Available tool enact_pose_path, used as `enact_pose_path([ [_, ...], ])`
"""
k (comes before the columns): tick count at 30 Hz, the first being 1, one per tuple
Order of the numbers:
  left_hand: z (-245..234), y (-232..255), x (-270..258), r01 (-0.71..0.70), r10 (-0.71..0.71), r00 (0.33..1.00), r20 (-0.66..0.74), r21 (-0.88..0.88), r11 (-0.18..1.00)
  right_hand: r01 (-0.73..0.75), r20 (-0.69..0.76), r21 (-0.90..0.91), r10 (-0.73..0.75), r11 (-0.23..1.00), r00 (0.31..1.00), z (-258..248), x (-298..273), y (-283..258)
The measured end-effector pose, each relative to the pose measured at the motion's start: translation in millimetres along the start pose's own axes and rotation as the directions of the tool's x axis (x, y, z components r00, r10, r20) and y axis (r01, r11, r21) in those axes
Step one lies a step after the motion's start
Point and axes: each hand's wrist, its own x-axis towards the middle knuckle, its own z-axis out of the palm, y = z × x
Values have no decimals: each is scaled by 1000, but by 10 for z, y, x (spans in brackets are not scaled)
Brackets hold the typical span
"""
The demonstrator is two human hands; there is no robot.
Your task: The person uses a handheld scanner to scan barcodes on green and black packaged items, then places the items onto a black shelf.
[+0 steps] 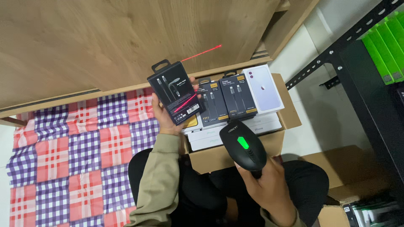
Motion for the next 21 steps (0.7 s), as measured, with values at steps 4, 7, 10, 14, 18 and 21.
enact_pose_path([
  [4, -2, 25, -5, 8, -8, 1000, 4, -58, 998, -61, 65, 4, 61, 998, 996, -91, -89, 14],
  [7, 48, 12, -13, 3, -3, 1000, 1, -45, 999, -42, 67, 15, 41, 999, 997, -91, -180, 78],
  [10, 39, 3, -19, 3, -3, 1000, 6, -42, 999, 24, 51, 13, -25, 1000, 998, -95, -197, 79],
  [14, 27, 7, -21, -4, 4, 1000, 7, -25, 1000, 48, 25, 20, -48, 999, 999, -82, -179, 60],
  [18, 28, 10, -31, -10, 10, 1000, 12, 12, 1000, 15, 25, 40, -16, 999, 1000, -72, -195, 52],
  [21, 30, 12, -33, 2, -2, 1000, 18, -21, 1000, -19, 22, 43, 18, 999, 1000, -55, -193, 78],
])
